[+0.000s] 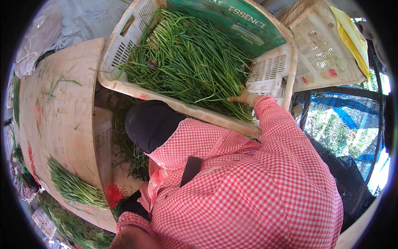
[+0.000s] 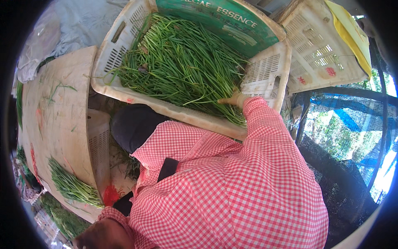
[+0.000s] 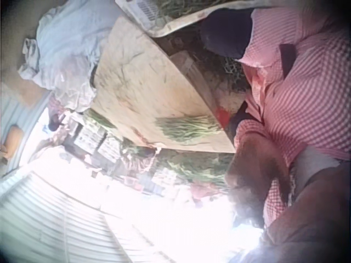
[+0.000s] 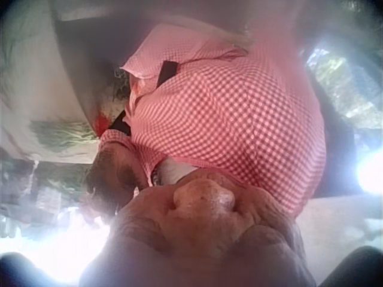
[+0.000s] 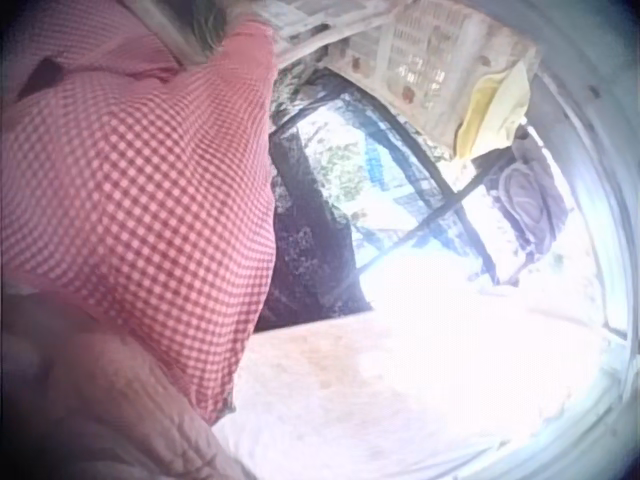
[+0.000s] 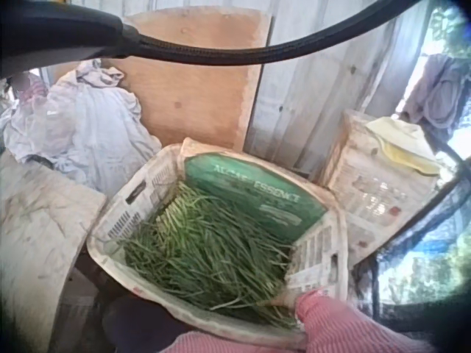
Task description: The person sorts and cleans bunches of green vegetables by hand on a wooden board, stripping away yellowed leaves and placing the finished bunches into a white crate.
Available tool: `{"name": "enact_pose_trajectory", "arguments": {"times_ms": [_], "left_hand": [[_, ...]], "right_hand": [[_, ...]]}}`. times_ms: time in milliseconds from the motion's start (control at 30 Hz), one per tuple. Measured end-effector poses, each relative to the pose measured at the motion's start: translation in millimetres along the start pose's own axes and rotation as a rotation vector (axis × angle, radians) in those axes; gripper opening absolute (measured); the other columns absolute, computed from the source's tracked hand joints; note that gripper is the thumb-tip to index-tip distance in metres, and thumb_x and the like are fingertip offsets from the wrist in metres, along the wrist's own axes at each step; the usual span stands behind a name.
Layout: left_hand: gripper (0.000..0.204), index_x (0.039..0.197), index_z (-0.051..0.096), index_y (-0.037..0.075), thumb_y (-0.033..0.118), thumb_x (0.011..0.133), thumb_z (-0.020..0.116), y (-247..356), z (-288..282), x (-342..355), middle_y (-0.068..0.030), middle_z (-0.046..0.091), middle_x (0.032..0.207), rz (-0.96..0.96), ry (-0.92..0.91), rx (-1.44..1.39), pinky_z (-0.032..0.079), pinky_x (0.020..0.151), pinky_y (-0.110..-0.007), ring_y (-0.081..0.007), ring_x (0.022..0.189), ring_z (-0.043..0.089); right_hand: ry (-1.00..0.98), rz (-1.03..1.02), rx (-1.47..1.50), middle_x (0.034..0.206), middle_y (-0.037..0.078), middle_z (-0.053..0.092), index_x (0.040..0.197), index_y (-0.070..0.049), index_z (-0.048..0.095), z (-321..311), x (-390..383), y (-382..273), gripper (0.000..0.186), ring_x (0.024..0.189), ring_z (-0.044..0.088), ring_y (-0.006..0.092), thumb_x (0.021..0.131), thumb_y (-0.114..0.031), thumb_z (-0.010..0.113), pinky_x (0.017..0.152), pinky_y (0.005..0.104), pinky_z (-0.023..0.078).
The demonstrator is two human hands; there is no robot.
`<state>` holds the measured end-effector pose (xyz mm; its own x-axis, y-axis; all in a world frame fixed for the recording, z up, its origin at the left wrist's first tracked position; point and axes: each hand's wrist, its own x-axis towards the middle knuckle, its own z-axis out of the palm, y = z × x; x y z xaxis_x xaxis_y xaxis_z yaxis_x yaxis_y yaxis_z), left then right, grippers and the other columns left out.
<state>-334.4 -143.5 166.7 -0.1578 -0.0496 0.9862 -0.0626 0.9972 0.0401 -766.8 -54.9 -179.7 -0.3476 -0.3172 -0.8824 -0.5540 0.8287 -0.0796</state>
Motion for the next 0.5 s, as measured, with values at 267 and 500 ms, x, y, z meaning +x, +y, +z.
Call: {"name": "enact_pose_trajectory", "arguments": {"times_ms": [267, 500], "left_hand": [[0.068, 0.133, 0.032, -0.001, 0.046, 0.085, 0.041, -9, 20, -27, -0.0195, 0.040, 0.132, -0.129, 0.106, -0.237, 0.029, 0.102, -0.047, -0.0345, 0.122, 0.038], [0.071, 0.124, 0.037, -0.006, 0.055, 0.087, 0.034, -22, 7, -24, -0.0262, 0.049, 0.111, -0.172, -0.392, 0.131, 0.053, 0.068, -0.046, -0.0307, 0.082, 0.059]], "right_hand": [[0.067, -0.028, -0.360, 0.142, 0.024, 0.018, 0.140, -0.004, -0.007, 45, 6, -6, 0.131, 0.130, 0.026, 0.0351, 0.053, -0.056, 0.076, 0.104, 0.0367, 0.030], [0.117, -0.106, -0.323, 0.107, 0.020, 0.058, 0.128, 0.001, 0.036, 5, 8, 0, 0.086, 0.099, 0.058, 0.0305, 0.061, -0.038, 0.073, 0.084, 0.0347, 0.047]]}}
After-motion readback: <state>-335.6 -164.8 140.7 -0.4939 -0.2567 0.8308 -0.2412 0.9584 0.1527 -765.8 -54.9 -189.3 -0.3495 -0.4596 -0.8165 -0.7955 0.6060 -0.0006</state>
